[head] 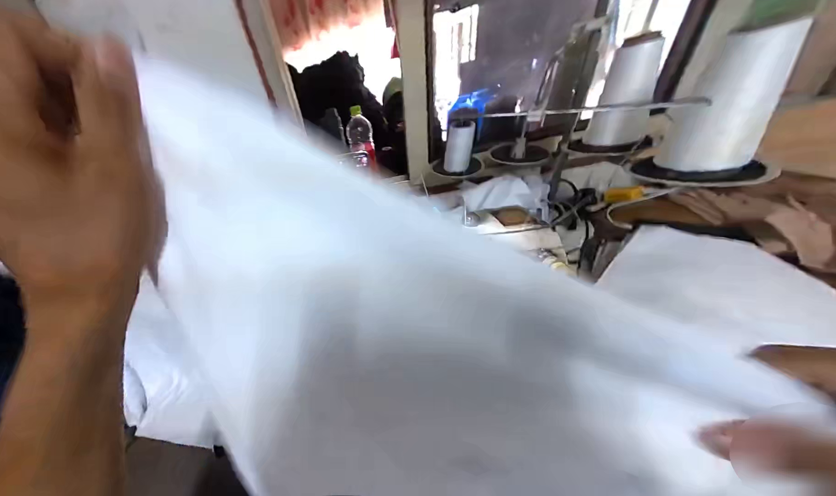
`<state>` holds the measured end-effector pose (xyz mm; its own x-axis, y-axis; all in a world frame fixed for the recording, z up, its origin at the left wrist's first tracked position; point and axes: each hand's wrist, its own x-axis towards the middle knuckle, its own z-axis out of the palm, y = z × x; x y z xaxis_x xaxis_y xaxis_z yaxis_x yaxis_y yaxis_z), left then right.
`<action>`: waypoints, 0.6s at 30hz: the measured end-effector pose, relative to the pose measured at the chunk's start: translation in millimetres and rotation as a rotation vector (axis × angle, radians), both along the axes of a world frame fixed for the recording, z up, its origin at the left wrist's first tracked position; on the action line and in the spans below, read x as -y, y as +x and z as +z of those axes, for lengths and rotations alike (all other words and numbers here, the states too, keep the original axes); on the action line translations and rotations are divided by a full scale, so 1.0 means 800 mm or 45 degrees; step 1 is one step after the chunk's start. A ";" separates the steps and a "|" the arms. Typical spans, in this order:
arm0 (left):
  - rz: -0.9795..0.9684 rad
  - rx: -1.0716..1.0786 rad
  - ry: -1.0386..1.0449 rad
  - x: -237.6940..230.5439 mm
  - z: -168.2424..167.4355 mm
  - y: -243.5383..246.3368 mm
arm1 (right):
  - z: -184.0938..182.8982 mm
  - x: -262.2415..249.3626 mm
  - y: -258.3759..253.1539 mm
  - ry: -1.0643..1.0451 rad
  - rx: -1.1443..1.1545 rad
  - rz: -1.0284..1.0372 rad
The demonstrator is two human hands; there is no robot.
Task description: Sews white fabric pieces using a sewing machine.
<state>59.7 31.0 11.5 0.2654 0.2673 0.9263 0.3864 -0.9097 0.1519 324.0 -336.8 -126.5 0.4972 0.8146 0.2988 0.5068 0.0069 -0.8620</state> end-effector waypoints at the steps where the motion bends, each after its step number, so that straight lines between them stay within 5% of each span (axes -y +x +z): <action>1: 0.154 -0.040 -0.078 -0.024 -0.034 0.004 | -0.037 -0.022 0.018 -0.051 0.057 0.047; 6: 0.471 -0.564 -0.731 -0.172 -0.228 0.010 | -0.206 -0.166 -0.002 -0.102 -0.447 -0.005; 11: 0.114 -1.060 -0.737 -0.113 -0.447 -0.010 | -0.290 -0.198 -0.031 -0.091 -0.698 -0.142; 15: 0.202 -1.005 -0.827 -0.096 -0.477 -0.011 | -0.284 -0.186 -0.032 0.056 -0.830 -0.183; 18: 0.142 -0.618 -0.876 -0.067 -0.458 0.005 | -0.284 -0.192 -0.033 0.056 -0.824 -0.231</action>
